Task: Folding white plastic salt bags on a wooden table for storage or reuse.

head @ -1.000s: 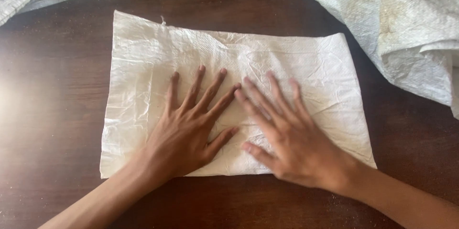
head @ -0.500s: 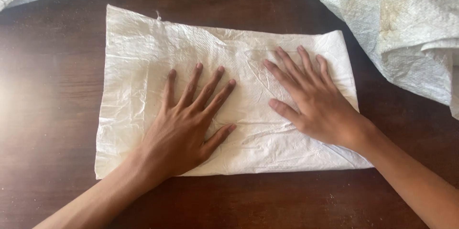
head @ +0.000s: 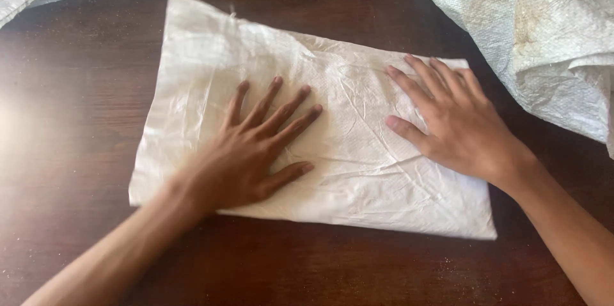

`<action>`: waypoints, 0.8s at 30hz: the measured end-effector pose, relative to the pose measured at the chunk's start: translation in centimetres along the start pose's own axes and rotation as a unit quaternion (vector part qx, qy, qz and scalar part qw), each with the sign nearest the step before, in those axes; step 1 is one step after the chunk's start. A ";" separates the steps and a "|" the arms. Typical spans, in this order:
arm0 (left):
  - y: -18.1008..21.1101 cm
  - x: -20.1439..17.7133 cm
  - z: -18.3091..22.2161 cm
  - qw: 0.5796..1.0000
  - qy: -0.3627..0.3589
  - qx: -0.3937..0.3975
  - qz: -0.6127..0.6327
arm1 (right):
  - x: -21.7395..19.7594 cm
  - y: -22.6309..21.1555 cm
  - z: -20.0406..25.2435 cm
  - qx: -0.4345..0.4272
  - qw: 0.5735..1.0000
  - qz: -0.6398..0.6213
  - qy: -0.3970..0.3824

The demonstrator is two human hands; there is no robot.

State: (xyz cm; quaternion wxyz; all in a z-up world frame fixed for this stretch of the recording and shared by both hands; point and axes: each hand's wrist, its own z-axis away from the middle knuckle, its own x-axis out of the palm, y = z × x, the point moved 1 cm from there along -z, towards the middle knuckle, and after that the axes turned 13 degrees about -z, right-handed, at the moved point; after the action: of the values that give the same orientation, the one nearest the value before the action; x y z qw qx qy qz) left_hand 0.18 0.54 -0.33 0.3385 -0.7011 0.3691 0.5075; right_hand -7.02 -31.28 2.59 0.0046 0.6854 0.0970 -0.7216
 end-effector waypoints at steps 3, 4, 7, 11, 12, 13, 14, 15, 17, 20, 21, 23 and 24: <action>-2.6 -0.6 0.3 0.998 -0.019 0.061 0.021 | -1.8 -2.4 1.7 0.053 0.996 0.046 -0.055; -3.7 -0.8 0.3 0.995 -0.028 0.095 0.017 | -2.6 -3.4 2.3 0.077 0.992 0.052 -0.082; -5.2 -0.6 0.5 0.988 0.010 0.031 -0.148 | -5.0 -8.6 3.3 0.216 0.935 0.055 -0.276; -5.2 -0.7 0.9 0.979 0.005 -0.169 -0.113 | -2.8 -8.7 5.3 0.103 0.960 0.027 -0.258; -5.4 -0.5 1.1 0.978 0.026 -0.200 -0.057 | -3.8 -9.5 4.8 0.123 0.955 0.023 -0.271; -5.6 -0.2 1.3 0.972 0.046 -0.231 -0.001 | -4.7 -10.4 4.4 0.143 0.948 0.020 -0.283; -5.6 0.2 1.4 0.972 0.047 -0.231 -0.002 | -4.3 -9.5 3.8 0.143 0.948 0.020 -0.282; -5.6 0.6 1.6 0.974 0.058 -0.220 -0.002 | -4.0 -8.6 3.2 0.160 0.965 -0.027 -0.206; -5.4 1.0 1.8 0.975 0.069 -0.211 -0.003 | -3.4 -7.1 2.4 0.171 0.974 -0.072 -0.130; -5.2 0.9 1.8 0.973 0.056 -0.221 -0.039 | -2.8 -5.4 1.3 0.203 0.971 -0.058 -0.116; -5.1 0.9 1.7 0.972 0.063 -0.220 -0.050 | -2.8 -5.2 1.0 0.168 0.978 -0.098 -0.073; -4.8 0.4 1.5 0.972 0.066 -0.217 -0.059 | -2.1 -4.1 1.0 0.136 0.980 -0.138 -0.035; -4.7 -0.2 1.2 0.971 0.064 -0.208 -0.098 | -1.8 -3.4 1.1 0.008 0.992 -0.120 0.027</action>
State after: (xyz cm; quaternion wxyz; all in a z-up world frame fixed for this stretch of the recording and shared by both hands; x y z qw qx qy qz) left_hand 3.66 3.93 0.05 0.2091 -0.8199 0.2064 0.4913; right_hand -8.42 -28.35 4.85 -0.0900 0.6879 0.1724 -0.6992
